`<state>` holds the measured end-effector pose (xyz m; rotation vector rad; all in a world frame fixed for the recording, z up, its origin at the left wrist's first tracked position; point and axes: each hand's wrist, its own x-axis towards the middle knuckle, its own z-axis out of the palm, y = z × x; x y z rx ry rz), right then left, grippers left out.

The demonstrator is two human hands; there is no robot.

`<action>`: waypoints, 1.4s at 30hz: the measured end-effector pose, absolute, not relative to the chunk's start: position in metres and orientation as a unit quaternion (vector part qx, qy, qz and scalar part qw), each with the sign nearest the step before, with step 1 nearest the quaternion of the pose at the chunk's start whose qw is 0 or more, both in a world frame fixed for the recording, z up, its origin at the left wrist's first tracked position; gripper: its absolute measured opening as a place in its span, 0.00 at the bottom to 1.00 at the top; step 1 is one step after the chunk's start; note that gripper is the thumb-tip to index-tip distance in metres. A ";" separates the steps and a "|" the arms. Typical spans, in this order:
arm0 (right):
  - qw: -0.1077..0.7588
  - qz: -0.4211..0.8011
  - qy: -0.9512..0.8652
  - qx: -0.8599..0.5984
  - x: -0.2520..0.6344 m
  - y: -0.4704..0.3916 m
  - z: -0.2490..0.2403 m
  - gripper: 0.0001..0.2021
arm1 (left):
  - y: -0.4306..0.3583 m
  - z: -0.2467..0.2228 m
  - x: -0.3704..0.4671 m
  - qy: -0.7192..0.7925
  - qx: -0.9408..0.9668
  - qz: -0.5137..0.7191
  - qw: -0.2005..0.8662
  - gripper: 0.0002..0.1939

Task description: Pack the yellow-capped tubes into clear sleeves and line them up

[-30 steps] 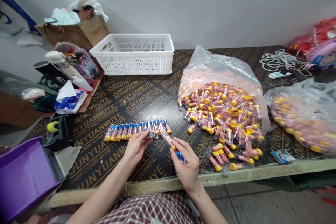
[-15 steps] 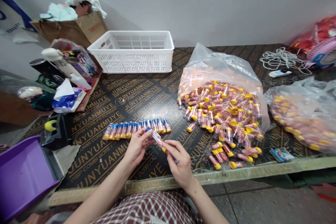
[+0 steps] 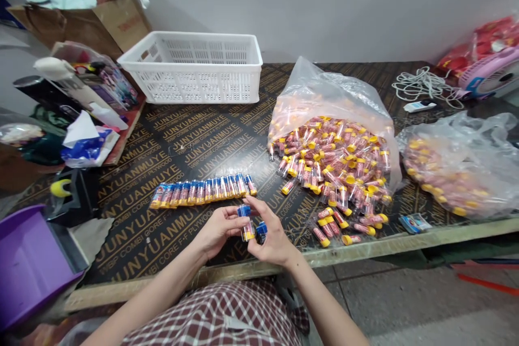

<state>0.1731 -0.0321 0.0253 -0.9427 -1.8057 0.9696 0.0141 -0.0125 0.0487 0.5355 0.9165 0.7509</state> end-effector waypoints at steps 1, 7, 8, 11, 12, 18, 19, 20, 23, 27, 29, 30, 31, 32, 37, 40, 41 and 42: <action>0.431 0.392 -0.721 -0.376 0.173 -0.032 0.024 0.44 | -0.013 0.049 0.014 0.427 0.247 0.350 0.796 0.23; 0.445 0.400 -0.709 -0.374 0.172 -0.036 0.022 0.44 | -0.014 0.048 0.015 0.428 0.243 0.352 0.796 0.24; 0.443 0.400 -0.710 -0.374 0.172 -0.036 0.023 0.44 | -0.014 0.047 0.015 0.427 0.243 0.354 0.796 0.24; 0.439 0.378 -0.721 -0.380 0.176 -0.024 0.022 0.43 | -0.012 0.038 0.016 0.433 0.250 0.365 0.785 0.22; 0.440 0.361 -0.725 -0.388 0.178 -0.015 0.020 0.42 | -0.011 0.033 0.017 0.447 0.264 0.367 0.772 0.21; 0.381 0.257 -0.769 -0.445 0.187 0.058 -0.006 0.41 | -0.010 -0.003 0.030 0.560 0.611 0.229 0.510 0.12; 0.368 0.251 -0.779 -0.441 0.186 0.068 -0.011 0.41 | -0.011 -0.006 0.033 0.563 0.658 0.196 0.461 0.12; 0.358 0.245 -0.789 -0.435 0.184 0.075 -0.015 0.41 | -0.012 -0.008 0.036 0.564 0.689 0.169 0.423 0.12; 0.325 0.225 -0.817 -0.420 0.177 0.084 -0.021 0.41 | -0.015 -0.013 0.043 0.563 0.727 0.124 0.373 0.13; 0.266 0.192 -0.844 -0.425 0.180 0.079 -0.015 0.43 | -0.016 -0.017 0.048 0.562 0.737 0.113 0.357 0.08; 0.241 0.168 -0.840 -0.455 0.193 0.074 -0.009 0.42 | -0.015 -0.019 0.048 0.563 0.734 0.119 0.361 0.06; 0.229 0.154 -0.835 -0.476 0.202 0.072 -0.006 0.40 | -0.014 -0.019 0.048 0.563 0.731 0.120 0.365 0.06; 0.217 0.141 -0.829 -0.497 0.212 0.069 -0.004 0.38 | -0.014 -0.019 0.048 0.564 0.729 0.120 0.369 0.05; 0.202 0.129 -0.824 -0.514 0.224 0.067 -0.003 0.35 | -0.013 -0.018 0.048 0.566 0.726 0.118 0.372 0.04; 0.139 0.091 -0.820 -0.548 0.268 0.052 -0.007 0.21 | -0.014 -0.013 0.048 0.571 0.718 0.111 0.381 0.02; 0.155 0.083 -0.817 -0.549 0.273 0.044 -0.009 0.16 | -0.014 -0.012 0.047 0.576 0.708 0.130 0.387 0.01; 0.170 0.084 -0.814 -0.549 0.272 0.041 -0.008 0.15 | -0.015 -0.012 0.047 0.576 0.705 0.146 0.387 0.02; 0.189 0.085 -0.809 -0.549 0.269 0.038 -0.007 0.14 | -0.015 -0.012 0.046 0.575 0.700 0.164 0.389 0.03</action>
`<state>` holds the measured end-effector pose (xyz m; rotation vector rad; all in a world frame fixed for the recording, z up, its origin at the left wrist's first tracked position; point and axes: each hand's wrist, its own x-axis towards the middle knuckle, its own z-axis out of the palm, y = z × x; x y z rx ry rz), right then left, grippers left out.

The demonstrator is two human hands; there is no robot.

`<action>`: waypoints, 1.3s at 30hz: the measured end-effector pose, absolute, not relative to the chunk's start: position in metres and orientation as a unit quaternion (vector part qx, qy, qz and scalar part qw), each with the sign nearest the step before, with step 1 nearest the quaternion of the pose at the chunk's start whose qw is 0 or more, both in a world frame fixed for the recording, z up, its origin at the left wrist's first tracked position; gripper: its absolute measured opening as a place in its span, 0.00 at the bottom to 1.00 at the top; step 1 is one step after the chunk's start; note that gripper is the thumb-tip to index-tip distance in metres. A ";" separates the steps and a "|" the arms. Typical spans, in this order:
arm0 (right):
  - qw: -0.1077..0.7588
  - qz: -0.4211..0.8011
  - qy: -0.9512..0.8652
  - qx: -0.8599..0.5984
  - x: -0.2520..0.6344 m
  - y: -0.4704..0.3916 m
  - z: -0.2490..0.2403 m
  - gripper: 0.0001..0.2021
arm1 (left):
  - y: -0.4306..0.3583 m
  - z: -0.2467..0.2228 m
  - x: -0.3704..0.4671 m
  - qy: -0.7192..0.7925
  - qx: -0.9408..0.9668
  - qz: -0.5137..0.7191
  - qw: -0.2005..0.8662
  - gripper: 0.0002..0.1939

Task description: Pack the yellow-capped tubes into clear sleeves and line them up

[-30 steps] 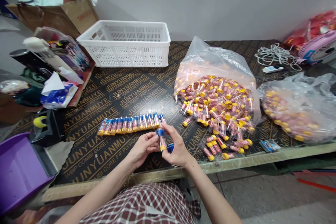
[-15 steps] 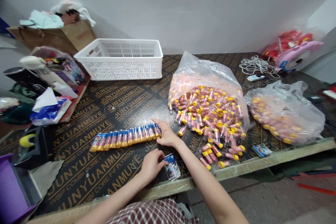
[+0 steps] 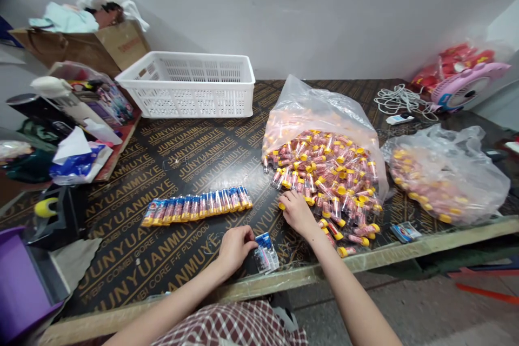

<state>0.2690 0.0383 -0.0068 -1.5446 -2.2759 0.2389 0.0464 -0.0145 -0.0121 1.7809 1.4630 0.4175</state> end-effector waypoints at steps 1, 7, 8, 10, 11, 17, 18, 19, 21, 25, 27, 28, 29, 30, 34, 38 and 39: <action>0.212 0.086 -0.802 -0.552 0.265 0.035 -0.005 0.13 | -0.014 -0.012 0.046 0.574 0.691 0.185 0.398 0.04; 0.402 0.173 -0.698 -0.567 0.230 0.004 0.021 0.12 | -0.005 -0.001 0.032 0.540 0.418 0.356 0.638 0.10; 0.440 0.206 -0.668 -0.563 0.224 -0.001 0.025 0.10 | -0.001 0.003 0.028 0.530 0.364 0.381 0.664 0.12; 0.492 0.262 -0.617 -0.556 0.211 -0.011 0.032 0.08 | 0.005 0.014 0.018 0.517 0.292 0.423 0.684 0.16; 0.508 0.283 -0.598 -0.551 0.206 -0.015 0.034 0.08 | 0.009 0.019 0.013 0.512 0.273 0.441 0.684 0.18; 0.534 0.313 -0.584 -0.525 0.185 -0.029 0.035 0.11 | 0.022 0.035 -0.003 0.499 0.207 0.493 0.682 0.15; 0.532 0.308 -0.589 -0.524 0.184 -0.030 0.035 0.11 | 0.023 0.034 -0.004 0.498 0.195 0.497 0.683 0.15; 0.530 0.303 -0.594 -0.523 0.183 -0.032 0.034 0.12 | 0.024 0.034 -0.005 0.497 0.185 0.502 0.683 0.15; 0.522 0.297 -0.605 -0.523 0.180 -0.034 0.033 0.13 | 0.025 0.032 -0.005 0.495 0.176 0.508 0.683 0.16; 0.508 0.285 -0.618 -0.528 0.177 -0.037 0.031 0.14 | 0.025 0.029 -0.006 0.501 0.172 0.510 0.678 0.17; 0.506 0.271 -0.625 -0.529 0.176 -0.038 0.032 0.15 | 0.025 0.029 -0.006 0.508 0.166 0.513 0.672 0.18; 0.505 0.264 -0.629 -0.528 0.176 -0.038 0.032 0.15 | 0.025 0.029 -0.006 0.510 0.163 0.515 0.669 0.18; 0.505 0.256 -0.633 -0.528 0.175 -0.038 0.032 0.16 | 0.025 0.028 -0.006 0.512 0.161 0.517 0.667 0.18; 0.504 0.250 -0.637 -0.528 0.175 -0.038 0.032 0.16 | 0.025 0.028 -0.007 0.513 0.160 0.517 0.666 0.18; 0.483 0.253 -0.658 -0.519 0.173 -0.038 0.032 0.16 | 0.024 0.029 -0.006 0.517 0.178 0.514 0.661 0.18; 0.454 0.297 -0.684 -0.488 0.169 -0.038 0.032 0.16 | 0.020 0.035 -0.001 0.495 0.222 0.525 0.656 0.17; 0.451 0.304 -0.686 -0.484 0.168 -0.038 0.031 0.16 | 0.019 0.037 0.001 0.483 0.229 0.523 0.664 0.17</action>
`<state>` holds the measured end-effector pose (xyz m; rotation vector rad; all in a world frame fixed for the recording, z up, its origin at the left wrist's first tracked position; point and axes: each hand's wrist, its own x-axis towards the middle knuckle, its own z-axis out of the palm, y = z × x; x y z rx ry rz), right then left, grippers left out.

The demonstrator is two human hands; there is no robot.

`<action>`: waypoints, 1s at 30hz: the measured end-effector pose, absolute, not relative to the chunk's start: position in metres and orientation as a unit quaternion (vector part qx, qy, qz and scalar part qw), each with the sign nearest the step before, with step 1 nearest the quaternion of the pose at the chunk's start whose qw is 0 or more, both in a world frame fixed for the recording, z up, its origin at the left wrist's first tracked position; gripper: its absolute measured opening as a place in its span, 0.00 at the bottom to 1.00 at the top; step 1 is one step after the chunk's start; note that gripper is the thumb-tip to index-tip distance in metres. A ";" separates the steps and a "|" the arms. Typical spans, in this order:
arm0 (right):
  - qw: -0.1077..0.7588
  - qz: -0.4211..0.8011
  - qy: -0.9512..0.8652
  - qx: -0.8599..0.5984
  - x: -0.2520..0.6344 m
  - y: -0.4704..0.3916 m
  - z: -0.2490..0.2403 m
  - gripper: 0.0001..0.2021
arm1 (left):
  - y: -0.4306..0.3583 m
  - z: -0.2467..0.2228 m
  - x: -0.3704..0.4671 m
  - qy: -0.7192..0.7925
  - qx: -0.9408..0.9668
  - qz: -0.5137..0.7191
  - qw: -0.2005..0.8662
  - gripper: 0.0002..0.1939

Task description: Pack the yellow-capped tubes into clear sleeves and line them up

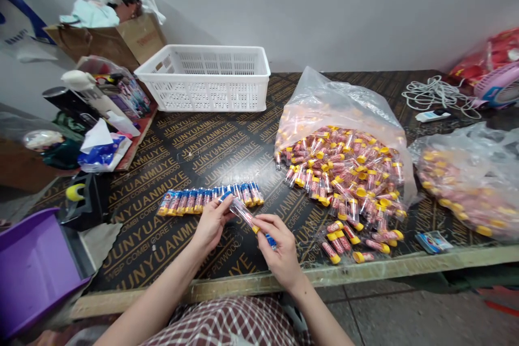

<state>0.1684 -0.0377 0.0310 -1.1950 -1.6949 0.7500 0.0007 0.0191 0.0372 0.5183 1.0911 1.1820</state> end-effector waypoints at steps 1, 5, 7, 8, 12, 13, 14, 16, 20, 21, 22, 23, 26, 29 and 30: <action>0.450 0.307 -0.687 -0.481 0.168 -0.037 0.030 0.17 | 0.018 0.040 0.002 0.471 0.234 0.518 0.674 0.17; 0.448 0.299 -0.696 -0.475 0.167 -0.036 0.025 0.21 | 0.014 0.048 0.003 0.456 0.241 0.480 0.709 0.17; 0.450 0.273 -0.703 -0.478 0.168 -0.034 0.024 0.26 | 0.013 0.049 0.003 0.458 0.248 0.465 0.715 0.17; 0.452 0.256 -0.707 -0.479 0.169 -0.033 0.024 0.28 | 0.012 0.048 0.003 0.456 0.256 0.458 0.719 0.17; 0.453 0.227 -0.726 -0.466 0.172 -0.029 0.027 0.37 | 0.003 0.046 0.007 0.427 0.289 0.406 0.755 0.19; 0.450 0.236 -0.730 -0.458 0.172 -0.028 0.028 0.38 | 0.001 0.046 0.009 0.422 0.292 0.391 0.764 0.19; 0.447 0.251 -0.732 -0.449 0.173 -0.026 0.029 0.39 | -0.001 0.046 0.011 0.420 0.291 0.378 0.772 0.19; 0.443 0.294 -0.731 -0.427 0.174 -0.024 0.030 0.41 | -0.006 0.046 0.014 0.414 0.284 0.362 0.786 0.19; 0.429 0.380 -0.725 -0.383 0.176 -0.022 0.030 0.42 | -0.011 0.047 0.017 0.394 0.267 0.343 0.810 0.20; 0.426 0.393 -0.723 -0.377 0.177 -0.022 0.030 0.42 | -0.011 0.047 0.017 0.390 0.263 0.338 0.815 0.20; 0.426 0.404 -0.719 -0.373 0.177 -0.023 0.029 0.42 | -0.012 0.047 0.018 0.388 0.259 0.336 0.818 0.19; 0.428 0.412 -0.714 -0.370 0.177 -0.023 0.029 0.42 | -0.013 0.047 0.018 0.387 0.256 0.335 0.820 0.19; 0.441 0.423 -0.701 -0.368 0.176 -0.024 0.028 0.41 | -0.014 0.048 0.018 0.387 0.251 0.338 0.820 0.18; 0.450 0.426 -0.695 -0.365 0.175 -0.025 0.027 0.41 | -0.015 0.048 0.019 0.384 0.247 0.342 0.821 0.17; 0.451 0.427 -0.694 -0.365 0.175 -0.025 0.027 0.41 | -0.015 0.049 0.019 0.382 0.245 0.343 0.822 0.17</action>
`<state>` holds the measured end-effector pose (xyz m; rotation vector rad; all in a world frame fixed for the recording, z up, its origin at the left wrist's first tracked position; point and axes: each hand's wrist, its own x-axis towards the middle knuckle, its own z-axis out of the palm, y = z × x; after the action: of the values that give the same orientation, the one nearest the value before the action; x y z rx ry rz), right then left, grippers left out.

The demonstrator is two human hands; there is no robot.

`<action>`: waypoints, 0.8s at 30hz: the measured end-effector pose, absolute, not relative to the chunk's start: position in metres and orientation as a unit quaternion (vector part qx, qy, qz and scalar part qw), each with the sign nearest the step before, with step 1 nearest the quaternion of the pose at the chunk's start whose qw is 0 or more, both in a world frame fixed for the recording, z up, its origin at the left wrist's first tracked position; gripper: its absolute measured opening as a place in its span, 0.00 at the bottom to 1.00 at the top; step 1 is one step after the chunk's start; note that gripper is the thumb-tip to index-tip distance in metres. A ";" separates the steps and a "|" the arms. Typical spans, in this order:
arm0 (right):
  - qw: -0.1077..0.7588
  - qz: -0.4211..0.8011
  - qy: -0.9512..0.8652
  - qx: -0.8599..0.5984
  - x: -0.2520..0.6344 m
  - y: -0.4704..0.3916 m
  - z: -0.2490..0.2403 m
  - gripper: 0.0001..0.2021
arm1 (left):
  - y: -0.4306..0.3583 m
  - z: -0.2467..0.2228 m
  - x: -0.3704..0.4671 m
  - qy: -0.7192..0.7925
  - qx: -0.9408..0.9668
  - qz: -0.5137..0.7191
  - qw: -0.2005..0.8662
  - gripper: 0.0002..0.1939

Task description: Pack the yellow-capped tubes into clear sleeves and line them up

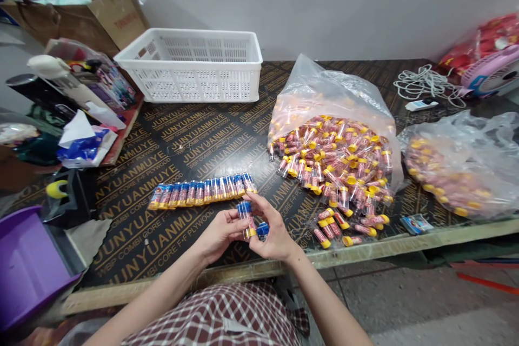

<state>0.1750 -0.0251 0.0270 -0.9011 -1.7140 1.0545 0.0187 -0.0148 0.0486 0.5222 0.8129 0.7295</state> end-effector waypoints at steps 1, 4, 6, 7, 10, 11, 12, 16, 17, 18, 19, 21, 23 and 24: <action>0.453 0.428 -0.692 -0.364 0.175 -0.025 0.027 0.41 | -0.015 0.049 0.019 0.381 0.243 0.344 0.823 0.17; 0.457 0.434 -0.687 -0.360 0.175 -0.024 0.027 0.42 | -0.015 0.050 0.019 0.380 0.237 0.349 0.823 0.18; 0.461 0.441 -0.685 -0.353 0.175 -0.022 0.026 0.42 | -0.015 0.050 0.020 0.381 0.233 0.352 0.822 0.19; 0.462 0.443 -0.683 -0.350 0.174 -0.022 0.026 0.42 | -0.015 0.050 0.020 0.381 0.232 0.354 0.822 0.19; 0.467 0.448 -0.679 -0.346 0.173 -0.022 0.026 0.42 | -0.015 0.051 0.019 0.383 0.232 0.359 0.819 0.20; 0.468 0.450 -0.678 -0.345 0.172 -0.022 0.026 0.42 | -0.015 0.051 0.019 0.384 0.233 0.360 0.818 0.20; 0.467 0.451 -0.679 -0.343 0.171 -0.022 0.026 0.42 | -0.015 0.051 0.018 0.384 0.234 0.360 0.817 0.21; 0.446 0.421 -0.709 -0.347 0.172 -0.009 0.029 0.42 | -0.011 0.045 0.016 0.384 0.239 0.380 0.806 0.20; 0.441 0.397 -0.723 -0.354 0.172 -0.001 0.029 0.42 | -0.010 0.040 0.016 0.389 0.241 0.390 0.799 0.20; 0.436 0.366 -0.737 -0.364 0.173 0.010 0.029 0.42 | -0.008 0.035 0.016 0.402 0.246 0.397 0.788 0.20; 0.428 0.334 -0.751 -0.376 0.174 0.021 0.028 0.42 | -0.007 0.028 0.016 0.422 0.261 0.399 0.771 0.20; 0.393 0.274 -0.782 -0.398 0.175 0.047 0.023 0.41 | -0.006 0.014 0.019 0.479 0.334 0.373 0.721 0.19; 0.347 0.238 -0.812 -0.405 0.174 0.070 0.016 0.41 | -0.006 0.001 0.024 0.524 0.461 0.317 0.642 0.15; 0.329 0.228 -0.823 -0.404 0.173 0.079 0.013 0.41 | -0.007 -0.003 0.026 0.536 0.527 0.283 0.596 0.13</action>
<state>0.1730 0.0790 0.0127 -1.0568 -2.1526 0.5975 0.0264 -0.0068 -0.0033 1.2227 1.2448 0.6562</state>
